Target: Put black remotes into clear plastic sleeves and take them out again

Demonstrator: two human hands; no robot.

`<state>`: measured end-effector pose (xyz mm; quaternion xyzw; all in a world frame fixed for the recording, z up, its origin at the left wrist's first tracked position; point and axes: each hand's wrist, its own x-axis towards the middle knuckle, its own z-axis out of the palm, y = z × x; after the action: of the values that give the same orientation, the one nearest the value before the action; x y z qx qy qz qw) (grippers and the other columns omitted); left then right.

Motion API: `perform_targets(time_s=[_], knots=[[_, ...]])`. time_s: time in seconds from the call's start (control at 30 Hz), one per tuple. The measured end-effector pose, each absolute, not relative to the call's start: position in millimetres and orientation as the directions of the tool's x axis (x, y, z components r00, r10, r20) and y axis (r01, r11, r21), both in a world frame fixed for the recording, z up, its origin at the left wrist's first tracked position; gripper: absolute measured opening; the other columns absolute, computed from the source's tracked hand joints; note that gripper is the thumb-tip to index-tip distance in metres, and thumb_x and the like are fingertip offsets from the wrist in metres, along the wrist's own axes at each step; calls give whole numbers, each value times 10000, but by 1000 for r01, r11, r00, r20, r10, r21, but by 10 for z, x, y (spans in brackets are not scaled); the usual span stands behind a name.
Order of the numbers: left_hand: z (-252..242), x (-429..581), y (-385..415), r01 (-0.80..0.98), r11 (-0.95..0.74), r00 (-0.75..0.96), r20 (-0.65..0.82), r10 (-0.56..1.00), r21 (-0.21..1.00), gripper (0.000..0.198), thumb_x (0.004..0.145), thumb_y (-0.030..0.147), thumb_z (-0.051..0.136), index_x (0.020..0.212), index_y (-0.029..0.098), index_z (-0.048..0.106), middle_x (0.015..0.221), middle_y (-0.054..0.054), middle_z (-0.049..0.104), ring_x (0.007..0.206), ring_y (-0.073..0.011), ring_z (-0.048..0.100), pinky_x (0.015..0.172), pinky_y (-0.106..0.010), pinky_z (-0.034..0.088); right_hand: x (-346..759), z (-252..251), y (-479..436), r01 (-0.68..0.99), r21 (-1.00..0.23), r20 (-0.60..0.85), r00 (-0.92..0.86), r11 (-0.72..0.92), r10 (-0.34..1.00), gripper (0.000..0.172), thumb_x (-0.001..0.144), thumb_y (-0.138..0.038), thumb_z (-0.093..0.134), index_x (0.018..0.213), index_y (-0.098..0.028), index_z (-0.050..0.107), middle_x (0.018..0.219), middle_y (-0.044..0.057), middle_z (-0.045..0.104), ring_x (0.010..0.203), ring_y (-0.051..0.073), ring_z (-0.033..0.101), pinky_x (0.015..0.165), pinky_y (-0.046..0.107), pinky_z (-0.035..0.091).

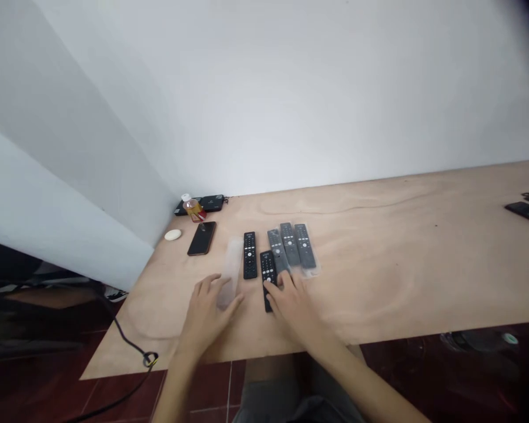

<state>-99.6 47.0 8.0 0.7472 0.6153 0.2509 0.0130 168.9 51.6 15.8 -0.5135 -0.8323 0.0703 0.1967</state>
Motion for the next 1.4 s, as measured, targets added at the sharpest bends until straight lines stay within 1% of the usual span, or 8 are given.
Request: perform_targets(time_s=[0.27, 0.5, 0.73, 0.83, 1.07, 1.17, 1.27, 1.4], knots=[[-116, -795, 526, 951, -144, 26, 391, 920, 275, 418, 1050, 386, 578, 1410, 184, 646, 1413, -200, 626, 1226, -399, 653, 1026, -588, 544, 1551, 216, 1160, 875, -301, 277, -299, 378, 913, 343, 1123, -334, 559, 1443, -243, 645, 1268, 161, 621, 1126, 348, 525, 957, 480, 441], [-160, -681, 617, 944, -138, 9, 392, 920, 300, 503, 1048, 437, 605, 1493, 205, 579, 1473, -196, 605, 1251, -410, 628, 1029, -601, 519, 1829, 66, 624, 886, -292, 331, -261, 361, 907, 336, 1080, -327, 604, 1390, -220, 679, 1364, 182, 629, 1132, 384, 536, 928, 520, 487], [-23, -620, 507, 898, -240, 10, 527, 850, 370, 604, 1046, 407, 635, 1590, 221, 451, 1454, -195, 602, 1367, -412, 550, 1167, -657, 431, 2481, -98, -111, 724, -599, 246, -242, 344, 938, 357, 1041, -276, 628, 1390, -286, 704, 1452, 174, 601, 1272, 391, 587, 1058, 598, 548], [142, -440, 376, 851, -377, 131, 546, 827, 366, 536, 1040, 324, 670, 1548, 284, 504, 1462, -146, 613, 1404, -372, 537, 1215, -615, 417, 2961, -41, -100, 538, -761, 189, -354, 364, 916, 352, 1011, -252, 656, 1347, -305, 746, 1416, 134, 642, 1360, 345, 600, 1155, 519, 536], [305, 79, 249, 617, -680, 642, 246, 726, 396, 821, 882, 529, 865, 1572, 264, 510, 1507, -139, 627, 1426, -388, 532, 1166, -590, 514, 2946, 362, 135, 417, -809, 105, -590, 413, 801, 409, 966, -136, 678, 1294, -351, 794, 1367, 65, 722, 1357, 296, 600, 1212, 502, 468], [223, 66, 223, 634, -643, 632, 192, 751, 429, 596, 917, 451, 850, 1444, 288, 624, 1350, -106, 702, 1265, -349, 640, 1049, -547, 588, 2867, 325, 206, 375, -843, 98, -597, 385, 796, 466, 962, -179, 707, 1393, -353, 747, 1438, 55, 705, 1387, 297, 587, 1240, 505, 432], [93, -52, 148, 696, -564, 511, 246, 824, 445, 430, 983, 361, 781, 1389, 289, 660, 1264, -107, 713, 1176, -333, 678, 970, -516, 614, 3000, 169, 260, 379, -892, 88, -391, 248, 916, 442, 1003, -291, 684, 1444, -303, 716, 1336, 97, 744, 1190, 296, 687, 1066, 459, 560], [-39, -144, 59, 740, -505, 381, 341, 859, 444, 417, 1008, 359, 750, 1400, 270, 640, 1243, -121, 705, 1154, -338, 674, 950, -505, 603, 3091, 40, 271, 330, -925, 134, -186, 190, 973, 234, 1017, -372, 693, 1175, -243, 807, 1117, 96, 759, 961, 257, 697, 860, 374, 582]])
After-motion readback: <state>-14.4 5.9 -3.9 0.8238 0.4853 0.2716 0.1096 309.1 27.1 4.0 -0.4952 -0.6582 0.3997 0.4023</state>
